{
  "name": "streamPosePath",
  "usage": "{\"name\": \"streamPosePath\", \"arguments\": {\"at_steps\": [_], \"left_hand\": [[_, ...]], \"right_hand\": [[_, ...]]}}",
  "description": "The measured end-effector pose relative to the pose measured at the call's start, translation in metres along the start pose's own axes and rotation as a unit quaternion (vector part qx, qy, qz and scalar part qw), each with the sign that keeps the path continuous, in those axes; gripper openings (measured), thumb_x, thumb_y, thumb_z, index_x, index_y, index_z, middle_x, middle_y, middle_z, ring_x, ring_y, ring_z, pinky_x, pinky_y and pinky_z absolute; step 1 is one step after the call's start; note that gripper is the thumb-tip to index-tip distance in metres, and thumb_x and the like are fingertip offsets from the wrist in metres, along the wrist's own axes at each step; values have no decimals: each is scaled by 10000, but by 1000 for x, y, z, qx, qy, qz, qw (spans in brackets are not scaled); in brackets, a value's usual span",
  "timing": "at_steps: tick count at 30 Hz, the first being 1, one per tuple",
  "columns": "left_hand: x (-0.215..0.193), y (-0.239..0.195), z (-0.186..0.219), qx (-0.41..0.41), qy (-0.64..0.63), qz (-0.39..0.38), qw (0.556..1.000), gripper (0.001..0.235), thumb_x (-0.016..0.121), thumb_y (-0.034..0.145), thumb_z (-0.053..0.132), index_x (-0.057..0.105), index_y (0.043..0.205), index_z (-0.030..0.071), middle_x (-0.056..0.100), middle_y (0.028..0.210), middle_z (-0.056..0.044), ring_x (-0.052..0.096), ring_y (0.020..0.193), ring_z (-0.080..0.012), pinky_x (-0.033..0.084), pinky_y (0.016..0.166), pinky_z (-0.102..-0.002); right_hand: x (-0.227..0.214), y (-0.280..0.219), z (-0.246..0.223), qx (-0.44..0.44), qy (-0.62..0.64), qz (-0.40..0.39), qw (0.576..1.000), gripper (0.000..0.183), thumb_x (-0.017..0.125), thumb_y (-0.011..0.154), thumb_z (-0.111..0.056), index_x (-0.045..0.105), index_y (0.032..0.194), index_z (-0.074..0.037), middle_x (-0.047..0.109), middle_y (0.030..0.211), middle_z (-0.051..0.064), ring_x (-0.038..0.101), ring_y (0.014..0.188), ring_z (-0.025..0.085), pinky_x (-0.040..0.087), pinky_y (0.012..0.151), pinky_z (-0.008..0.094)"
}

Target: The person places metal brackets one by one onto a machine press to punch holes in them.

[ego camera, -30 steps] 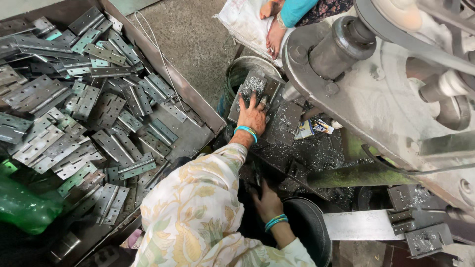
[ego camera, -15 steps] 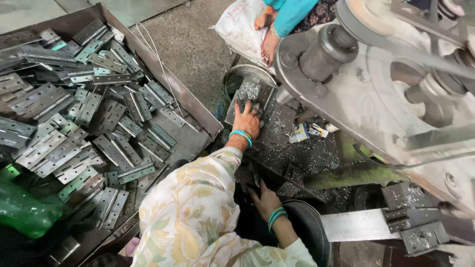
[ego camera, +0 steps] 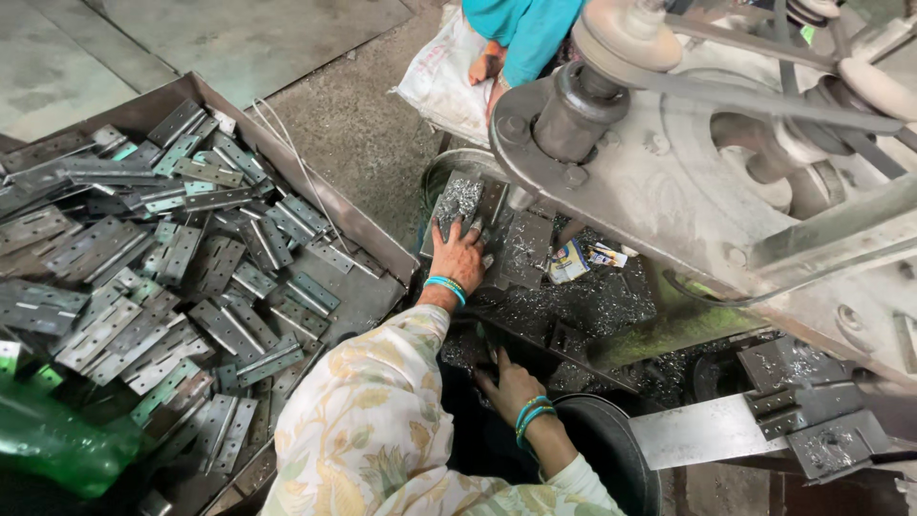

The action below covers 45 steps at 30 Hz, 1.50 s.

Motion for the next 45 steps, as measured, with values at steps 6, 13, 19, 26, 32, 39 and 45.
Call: {"name": "streamPosePath", "arguments": {"at_steps": [6, 13, 19, 26, 32, 39, 45], "left_hand": [[19, 35, 0, 6, 16, -1, 1000, 516, 626, 840, 340, 669, 1316, 145, 526, 1472, -23, 306, 1436, -375, 79, 1120, -790], [23, 28, -1, 8, 62, -77, 995, 471, 604, 891, 349, 683, 1309, 146, 530, 1503, 11, 326, 1444, -352, 89, 1160, -767], [3, -4, 3, 10, 109, -97, 989, 442, 633, 868, 373, 701, 1284, 243, 600, 1442, 101, 387, 1419, -260, 165, 1182, -726], [-18, -53, 10, 39, 141, -101, 984, 333, 666, 852, 393, 749, 1152, 275, 674, 1326, 112, 502, 1345, -216, 256, 1232, -636], [-24, -72, 18, 84, 162, 19, 983, 435, 689, 765, 423, 775, 1158, 260, 687, 1371, 79, 531, 1320, -275, 287, 1205, -618], [7, -72, 2, 98, 231, 31, 968, 220, 681, 928, 310, 770, 1116, 236, 702, 1315, 114, 530, 1247, -217, 315, 1209, -556], [-41, -77, -2, 101, 121, 136, 978, 247, 688, 885, 214, 728, 1114, 130, 728, 1260, -2, 545, 1199, -225, 353, 1173, -470]], "right_hand": [[-2, -1, -3, 34, 10, -30, 999, 756, 575, 938, -562, 393, 1498, -88, 727, 1101, 238, 702, 1017, 432, 563, 895, 515], [-4, -7, -9, 37, 7, -66, 997, 811, 615, 945, -533, 348, 1518, -25, 697, 1166, 237, 690, 1060, 421, 557, 919, 493], [8, 1, -4, 9, 28, -58, 998, 839, 693, 903, -398, 358, 1506, 80, 720, 1107, 275, 711, 1042, 420, 576, 891, 490], [13, 7, -4, 2, 47, -36, 998, 906, 728, 860, -333, 304, 1532, 102, 714, 1126, 279, 712, 1045, 413, 583, 875, 483], [22, 16, -4, 15, 52, -21, 998, 818, 619, 887, -254, 316, 1551, 117, 725, 1131, 283, 732, 1028, 401, 601, 849, 493], [23, 14, -2, 15, 51, -11, 999, 821, 624, 867, -231, 333, 1564, 89, 747, 1093, 258, 756, 982, 377, 610, 810, 494], [21, 11, -2, -2, 61, 10, 998, 888, 674, 878, -393, 352, 1542, 101, 749, 1060, 239, 747, 976, 385, 609, 796, 481]]}}
Point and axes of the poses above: each hand's wrist, its own y-axis towards the middle knuckle, its own x-axis out of the palm, z = x × y, the point moved 9 cm from there along y, towards the middle knuckle
